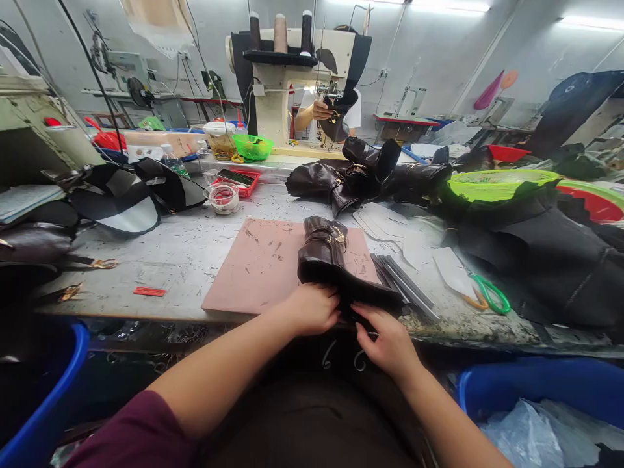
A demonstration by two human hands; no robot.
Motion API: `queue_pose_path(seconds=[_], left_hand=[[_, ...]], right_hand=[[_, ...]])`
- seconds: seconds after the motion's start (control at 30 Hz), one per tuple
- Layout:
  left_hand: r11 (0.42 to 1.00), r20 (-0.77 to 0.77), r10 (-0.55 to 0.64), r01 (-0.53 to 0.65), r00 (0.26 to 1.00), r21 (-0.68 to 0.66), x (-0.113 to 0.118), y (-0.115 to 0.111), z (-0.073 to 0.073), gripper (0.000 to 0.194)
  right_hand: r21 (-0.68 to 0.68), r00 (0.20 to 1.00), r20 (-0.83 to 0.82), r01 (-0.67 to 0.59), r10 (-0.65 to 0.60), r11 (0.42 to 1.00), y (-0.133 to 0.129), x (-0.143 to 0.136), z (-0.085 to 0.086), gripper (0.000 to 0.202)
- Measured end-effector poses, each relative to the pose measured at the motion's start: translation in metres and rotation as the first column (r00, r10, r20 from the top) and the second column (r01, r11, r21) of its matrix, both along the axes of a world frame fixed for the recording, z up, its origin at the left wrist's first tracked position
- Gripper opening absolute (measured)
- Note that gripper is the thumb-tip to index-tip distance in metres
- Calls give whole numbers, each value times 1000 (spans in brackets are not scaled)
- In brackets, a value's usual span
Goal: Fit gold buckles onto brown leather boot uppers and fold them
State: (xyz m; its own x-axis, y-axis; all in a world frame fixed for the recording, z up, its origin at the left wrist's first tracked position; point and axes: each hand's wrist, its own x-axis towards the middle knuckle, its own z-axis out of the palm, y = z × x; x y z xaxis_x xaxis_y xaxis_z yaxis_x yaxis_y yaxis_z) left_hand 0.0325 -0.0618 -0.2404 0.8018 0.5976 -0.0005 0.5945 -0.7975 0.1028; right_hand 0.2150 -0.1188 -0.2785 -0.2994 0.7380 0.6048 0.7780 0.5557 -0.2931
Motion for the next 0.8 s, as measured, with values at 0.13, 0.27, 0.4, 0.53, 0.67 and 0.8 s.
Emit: queue_pose_path(seconds=[0.13,0.27,0.4,0.53,0.67,0.8], left_hand=[[995,102,-64,72,993,-67,11,8,0,31],[988,193,-17,46,981,-148,12,10,-7,24],[987,213,98,-67,972,-147,17,8,-12,19],[976,243,187,-152,952,-154,20,8,-14,23],[973,251,195,-155,948,-172,18,9,-15,23],[984,240,131,-97,962,-148,19,8,-18,34]], right_hand=[[35,990,130,52,-56,998,6,-4,2,23],[27,977,198,72,-76,997,15,-3,5,21],[-70,983,129,140,-130,988,19,0,6,16],[-19,972,111,210,-207,978,15,-2,2,23],[-30,972,15,236,-236,971,11,-2,-2,21],[-54,984,12,177,-177,983,5,-2,-3,18]])
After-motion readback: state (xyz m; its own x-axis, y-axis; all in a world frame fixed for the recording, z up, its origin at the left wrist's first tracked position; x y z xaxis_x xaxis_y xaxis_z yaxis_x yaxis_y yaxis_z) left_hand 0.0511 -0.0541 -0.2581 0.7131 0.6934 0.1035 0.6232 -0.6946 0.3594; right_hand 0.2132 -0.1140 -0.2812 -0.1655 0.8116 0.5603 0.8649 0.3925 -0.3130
